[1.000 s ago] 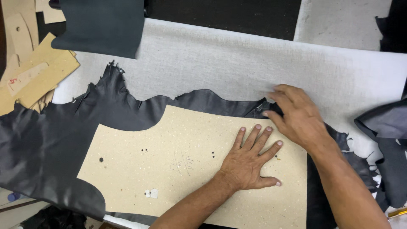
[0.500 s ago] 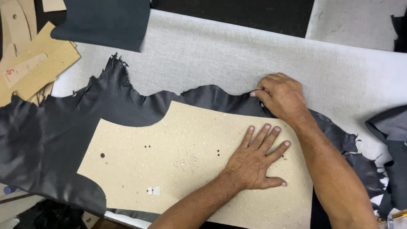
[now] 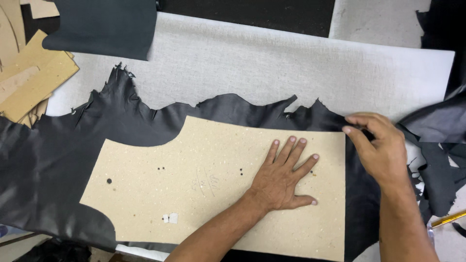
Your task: The person places a cardboard pattern on a large sheet of black leather, traces its outline with a pencil, and cuts along the line using a utility knife. The cut leather piece is set aside, and the process is repeated with a smaller pattern to produce additional leather pieces.
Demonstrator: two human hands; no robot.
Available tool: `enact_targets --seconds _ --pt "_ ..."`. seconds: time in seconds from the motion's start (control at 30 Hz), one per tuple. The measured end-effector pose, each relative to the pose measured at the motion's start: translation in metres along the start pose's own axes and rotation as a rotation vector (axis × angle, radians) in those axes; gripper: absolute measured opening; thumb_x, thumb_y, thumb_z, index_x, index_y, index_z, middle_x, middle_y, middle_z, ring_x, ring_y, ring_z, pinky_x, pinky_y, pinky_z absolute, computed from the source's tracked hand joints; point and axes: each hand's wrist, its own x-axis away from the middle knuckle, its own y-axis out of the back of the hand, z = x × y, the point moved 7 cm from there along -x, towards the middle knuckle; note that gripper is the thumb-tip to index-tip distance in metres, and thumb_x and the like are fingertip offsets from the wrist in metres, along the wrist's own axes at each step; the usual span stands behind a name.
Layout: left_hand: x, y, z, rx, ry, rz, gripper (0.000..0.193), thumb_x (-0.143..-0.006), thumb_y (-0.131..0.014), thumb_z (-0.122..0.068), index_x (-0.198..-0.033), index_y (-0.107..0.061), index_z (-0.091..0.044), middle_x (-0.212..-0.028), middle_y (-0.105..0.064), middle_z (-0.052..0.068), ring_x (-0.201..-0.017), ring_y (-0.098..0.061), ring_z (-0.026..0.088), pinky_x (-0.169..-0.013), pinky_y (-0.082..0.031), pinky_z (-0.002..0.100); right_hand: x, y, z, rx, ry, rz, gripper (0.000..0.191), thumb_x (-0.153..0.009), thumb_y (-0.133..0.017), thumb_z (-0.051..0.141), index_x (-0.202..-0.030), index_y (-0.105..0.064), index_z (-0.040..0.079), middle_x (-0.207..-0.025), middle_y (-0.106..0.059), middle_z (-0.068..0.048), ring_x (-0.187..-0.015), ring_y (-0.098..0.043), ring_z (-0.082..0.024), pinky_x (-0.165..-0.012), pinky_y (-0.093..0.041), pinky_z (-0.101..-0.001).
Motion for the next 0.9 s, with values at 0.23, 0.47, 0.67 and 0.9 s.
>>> enact_targets --seconds 0.23,0.47,0.67,0.9 --pt "-0.029 0.013 0.005 -0.022 0.008 -0.062 0.106 -0.076 -0.034 -0.093 -0.158 -0.031 -0.027 -0.167 -0.017 0.018 -0.156 -0.008 0.036 -0.126 -0.001 0.058 0.086 0.0 0.012 0.009 -0.103 -0.036 0.021 -0.091 -0.075 0.008 -0.111 -0.075 0.003 -0.117 -0.074 -0.012 -0.107 -0.071 -0.023 -0.092 -0.055 -0.0309" --pt "-0.023 0.012 0.004 -0.005 0.034 -0.053 0.107 -0.076 -0.04 -0.093 -0.159 -0.031 -0.026 -0.168 -0.015 0.019 -0.156 -0.006 0.036 -0.126 0.001 0.058 0.135 -0.02 0.029 0.448 -0.007 -0.037 0.028 -0.085 -0.074 0.009 -0.112 -0.075 0.004 -0.133 -0.067 -0.013 -0.124 -0.06 -0.032 -0.106 -0.048 -0.0446" --pt "-0.026 0.013 0.001 0.042 0.034 -0.013 0.108 -0.073 -0.045 -0.091 -0.158 -0.03 -0.026 -0.168 -0.013 0.017 -0.156 -0.002 0.034 -0.125 0.003 0.058 0.141 -0.022 0.014 0.464 -0.041 -0.074 0.031 -0.081 -0.076 0.015 -0.111 -0.075 0.006 -0.14 -0.061 -0.02 -0.132 -0.054 -0.038 -0.107 -0.04 -0.0491" --pt "-0.027 0.009 0.004 0.089 0.049 0.086 0.108 -0.073 -0.056 -0.086 -0.159 -0.03 -0.025 -0.169 -0.009 0.017 -0.156 0.0 0.033 -0.124 0.004 0.058 0.134 -0.018 0.021 0.458 0.003 -0.067 0.028 -0.084 -0.076 0.018 -0.109 -0.073 0.006 -0.136 -0.067 -0.016 -0.129 -0.06 -0.04 -0.107 -0.048 -0.0498"
